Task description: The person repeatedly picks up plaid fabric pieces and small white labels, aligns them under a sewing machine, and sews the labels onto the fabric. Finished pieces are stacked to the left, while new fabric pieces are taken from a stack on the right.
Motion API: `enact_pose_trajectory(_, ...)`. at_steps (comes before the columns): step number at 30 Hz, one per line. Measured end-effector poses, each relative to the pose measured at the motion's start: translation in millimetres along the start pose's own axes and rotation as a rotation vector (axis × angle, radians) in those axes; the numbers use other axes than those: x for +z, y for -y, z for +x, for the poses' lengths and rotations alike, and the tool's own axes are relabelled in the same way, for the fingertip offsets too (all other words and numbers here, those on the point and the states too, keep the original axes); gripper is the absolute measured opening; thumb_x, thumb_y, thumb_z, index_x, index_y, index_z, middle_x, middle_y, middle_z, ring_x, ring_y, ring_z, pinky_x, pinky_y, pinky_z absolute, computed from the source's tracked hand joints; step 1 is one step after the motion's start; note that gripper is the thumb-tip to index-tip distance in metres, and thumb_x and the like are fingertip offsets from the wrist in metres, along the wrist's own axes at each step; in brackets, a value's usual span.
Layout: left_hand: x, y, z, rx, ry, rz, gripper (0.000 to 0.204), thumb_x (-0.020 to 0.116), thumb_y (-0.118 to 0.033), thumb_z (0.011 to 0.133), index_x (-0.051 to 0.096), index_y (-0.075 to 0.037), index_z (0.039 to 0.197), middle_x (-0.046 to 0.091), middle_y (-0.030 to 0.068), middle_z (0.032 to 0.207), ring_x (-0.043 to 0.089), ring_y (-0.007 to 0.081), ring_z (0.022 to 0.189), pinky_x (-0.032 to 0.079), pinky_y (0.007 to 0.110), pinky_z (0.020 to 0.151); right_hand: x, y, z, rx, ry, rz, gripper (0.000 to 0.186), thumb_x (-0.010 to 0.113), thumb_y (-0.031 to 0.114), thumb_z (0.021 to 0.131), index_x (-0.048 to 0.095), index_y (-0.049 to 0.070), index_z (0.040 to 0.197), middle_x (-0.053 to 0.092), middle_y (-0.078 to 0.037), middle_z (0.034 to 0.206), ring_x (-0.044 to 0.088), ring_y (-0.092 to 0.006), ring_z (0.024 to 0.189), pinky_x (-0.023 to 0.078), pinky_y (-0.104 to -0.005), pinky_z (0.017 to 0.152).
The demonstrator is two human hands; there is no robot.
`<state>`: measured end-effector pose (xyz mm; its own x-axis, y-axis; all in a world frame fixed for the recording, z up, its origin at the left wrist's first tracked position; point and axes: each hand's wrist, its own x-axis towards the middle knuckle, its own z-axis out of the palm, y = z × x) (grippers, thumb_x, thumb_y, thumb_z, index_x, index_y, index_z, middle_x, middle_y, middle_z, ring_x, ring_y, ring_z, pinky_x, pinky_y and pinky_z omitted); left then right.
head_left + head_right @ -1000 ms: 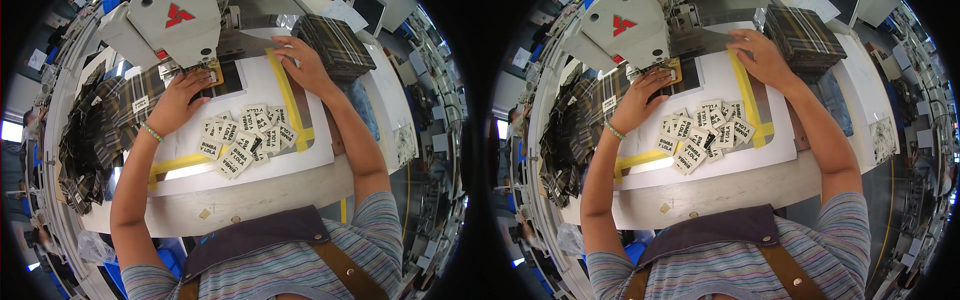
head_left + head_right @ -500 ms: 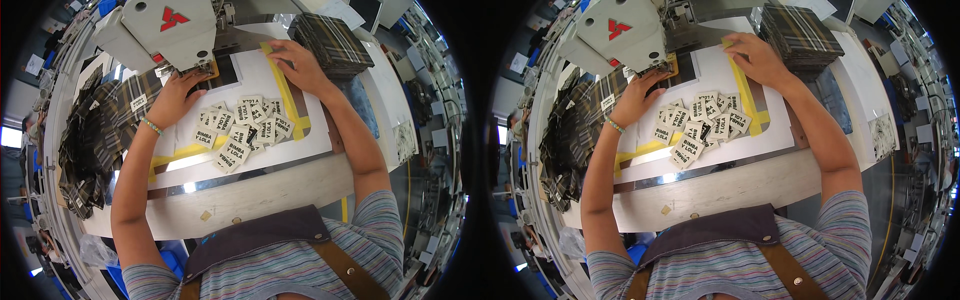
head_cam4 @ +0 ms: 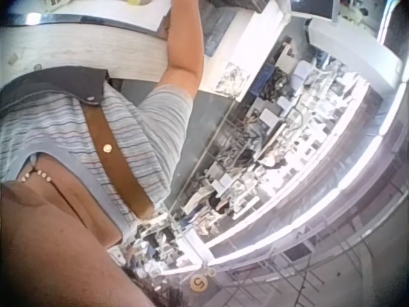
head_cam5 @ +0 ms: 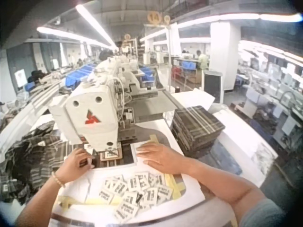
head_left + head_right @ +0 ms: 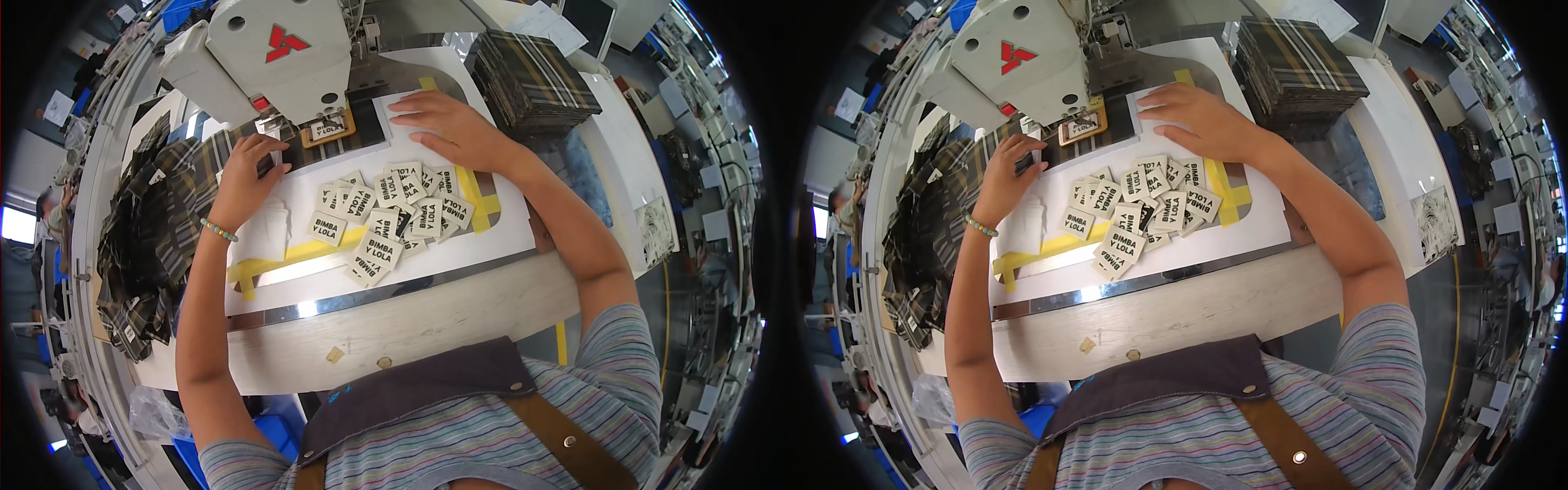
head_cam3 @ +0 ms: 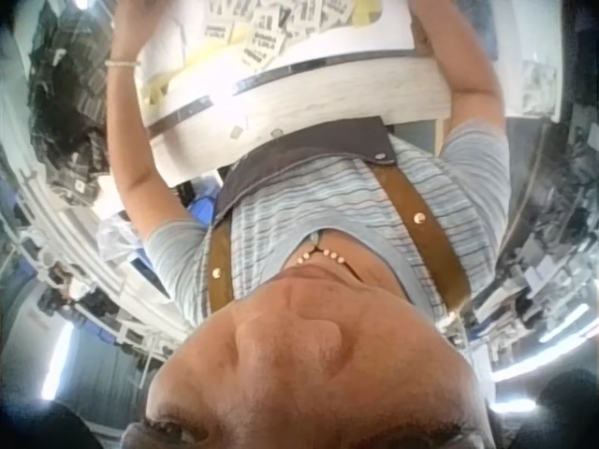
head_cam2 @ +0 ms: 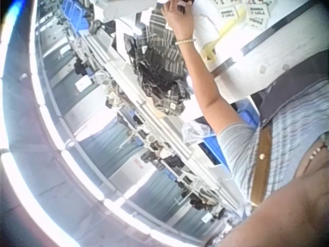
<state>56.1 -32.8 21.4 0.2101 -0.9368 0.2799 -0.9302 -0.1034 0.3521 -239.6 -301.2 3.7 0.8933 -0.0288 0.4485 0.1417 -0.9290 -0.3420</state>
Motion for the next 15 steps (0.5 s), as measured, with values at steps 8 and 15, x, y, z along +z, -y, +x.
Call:
enact_pose_trajectory(8, 7.8, 1.8, 3.8, -0.065, 0.027, -0.040, 0.037, 0.083, -0.015, 0.090, 0.074, -0.005, 0.124, 0.066, 0.0100, 0.126, 0.060, 0.0311, 0.121, 0.049, 0.041, 0.105, 15.4, 12.2, 24.3, 0.028, 0.169, -0.053, 0.040, 0.059, 0.022, 0.108, 0.066, 0.007, 0.144, 0.065, -0.015, 0.147, 0.054, -0.0305, 0.143, 0.044, -0.0441, 0.120)
enact_pose_trajectory(15, 29.3, -8.2, 13.4, -0.044, 0.059, -0.109, 0.043, 0.088, -0.020, 0.086, 0.072, -0.008, 0.123, 0.059, 0.0084, 0.120, 0.049, 0.0298, 0.125, 0.041, 0.038, 0.111, -4.1, 15.7, 21.5, 0.133, 0.189, -0.101, 0.036, 0.062, 0.027, 0.107, 0.074, 0.006, 0.134, 0.072, -0.015, 0.136, 0.062, -0.0328, 0.134, 0.048, -0.0447, 0.114)
